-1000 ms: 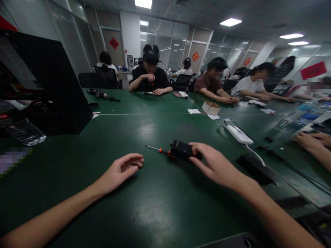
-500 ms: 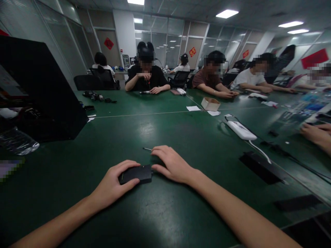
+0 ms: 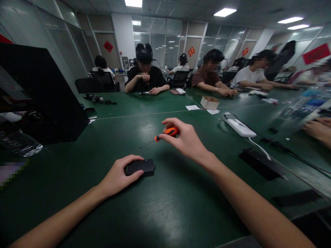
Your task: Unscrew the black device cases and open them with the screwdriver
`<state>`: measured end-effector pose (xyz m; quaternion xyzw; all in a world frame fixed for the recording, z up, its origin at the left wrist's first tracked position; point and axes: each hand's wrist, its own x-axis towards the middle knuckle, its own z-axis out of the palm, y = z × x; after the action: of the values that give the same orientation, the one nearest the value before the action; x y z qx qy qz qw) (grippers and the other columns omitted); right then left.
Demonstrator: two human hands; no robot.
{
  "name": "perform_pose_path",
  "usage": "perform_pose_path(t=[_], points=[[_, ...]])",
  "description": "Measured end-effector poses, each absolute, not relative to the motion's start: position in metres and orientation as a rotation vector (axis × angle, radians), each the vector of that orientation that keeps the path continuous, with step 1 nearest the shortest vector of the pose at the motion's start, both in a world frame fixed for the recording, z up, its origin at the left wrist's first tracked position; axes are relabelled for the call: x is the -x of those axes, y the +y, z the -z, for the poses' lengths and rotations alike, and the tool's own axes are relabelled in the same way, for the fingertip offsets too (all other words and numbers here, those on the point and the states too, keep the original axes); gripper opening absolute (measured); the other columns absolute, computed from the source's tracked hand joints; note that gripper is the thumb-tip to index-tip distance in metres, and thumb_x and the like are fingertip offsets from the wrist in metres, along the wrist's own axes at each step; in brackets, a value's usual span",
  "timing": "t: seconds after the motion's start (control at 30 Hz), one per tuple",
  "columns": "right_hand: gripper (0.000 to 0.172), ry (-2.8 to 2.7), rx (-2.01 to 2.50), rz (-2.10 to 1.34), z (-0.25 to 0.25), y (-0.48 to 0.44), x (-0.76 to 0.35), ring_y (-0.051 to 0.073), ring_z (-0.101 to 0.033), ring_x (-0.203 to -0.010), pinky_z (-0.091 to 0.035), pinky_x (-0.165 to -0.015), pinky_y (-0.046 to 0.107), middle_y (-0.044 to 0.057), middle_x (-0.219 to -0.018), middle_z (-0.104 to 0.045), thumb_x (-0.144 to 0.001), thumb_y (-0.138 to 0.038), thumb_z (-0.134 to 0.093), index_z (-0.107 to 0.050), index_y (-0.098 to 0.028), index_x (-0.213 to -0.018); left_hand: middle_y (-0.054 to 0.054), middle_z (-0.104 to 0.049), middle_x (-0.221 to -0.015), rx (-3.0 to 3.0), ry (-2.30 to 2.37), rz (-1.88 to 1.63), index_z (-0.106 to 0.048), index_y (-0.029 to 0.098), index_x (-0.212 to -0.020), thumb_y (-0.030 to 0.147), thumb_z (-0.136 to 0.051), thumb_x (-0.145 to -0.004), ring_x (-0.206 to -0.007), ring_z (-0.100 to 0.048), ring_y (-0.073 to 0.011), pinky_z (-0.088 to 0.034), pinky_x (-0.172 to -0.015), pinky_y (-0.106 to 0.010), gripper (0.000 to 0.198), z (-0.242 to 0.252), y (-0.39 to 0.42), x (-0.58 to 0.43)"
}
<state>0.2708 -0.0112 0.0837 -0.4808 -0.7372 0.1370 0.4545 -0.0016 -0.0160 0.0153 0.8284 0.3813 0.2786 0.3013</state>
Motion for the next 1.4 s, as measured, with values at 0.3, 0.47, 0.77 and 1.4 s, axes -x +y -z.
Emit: perform_pose_path(t=[0.3, 0.47, 0.77, 1.4], points=[[0.016, -1.478, 0.658, -0.645, -0.138, -0.003, -0.213, 0.008, -0.054, -0.062, -0.046, -0.057, 0.02, -0.005, -0.079, -0.055, -0.09, -0.034, -0.066, -0.06, -0.024, -0.101, -0.008, -0.073, -0.118, -2.298, 0.92, -0.697, -0.068, 0.02, -0.121, 0.036, -0.068, -0.089, -0.106, -0.068, -0.0263, -0.051, -0.097, -0.038, 0.035, -0.014, 0.007, -0.011], [0.043, -1.235, 0.568, -0.938, -0.094, 0.008, -0.182, 0.004, -0.028, -0.04, -0.024, -0.038, 0.018, -0.009, -0.052, -0.036, -0.094, -0.052, -0.057, -0.043, -0.022, -0.066, -0.008, -0.072, -0.118, -2.301, 0.916, -0.689, -0.066, 0.02, -0.124, 0.039, -0.066, -0.092, -0.106, -0.068, -0.0257, -0.051, -0.097, -0.037, 0.037, -0.012, 0.006, -0.009], [0.046, -1.08, 0.587, -1.171, -0.08, 0.021, -0.185, 0.003, -0.019, -0.037, -0.015, -0.034, 0.016, -0.012, -0.048, -0.032, -0.087, -0.058, -0.06, -0.038, -0.023, -0.066, -0.009, -0.072, -0.118, -2.284, 0.91, -0.679, -0.067, 0.022, -0.124, 0.039, -0.066, -0.092, -0.106, -0.067, -0.0263, -0.052, -0.096, -0.038, 0.036, -0.011, 0.006, -0.01], [0.049, -0.554, 0.777, -1.096, -0.056, 0.062, -0.202, 0.003, -0.015, -0.035, -0.009, -0.034, 0.016, -0.015, -0.046, -0.026, -0.087, -0.065, -0.059, -0.033, -0.025, -0.076, -0.008, -0.072, -0.117, -2.295, 0.859, -0.705, -0.067, 0.022, -0.126, 0.039, -0.064, -0.094, -0.104, -0.068, -0.0247, -0.051, -0.094, -0.036, 0.037, -0.011, 0.007, -0.009]])
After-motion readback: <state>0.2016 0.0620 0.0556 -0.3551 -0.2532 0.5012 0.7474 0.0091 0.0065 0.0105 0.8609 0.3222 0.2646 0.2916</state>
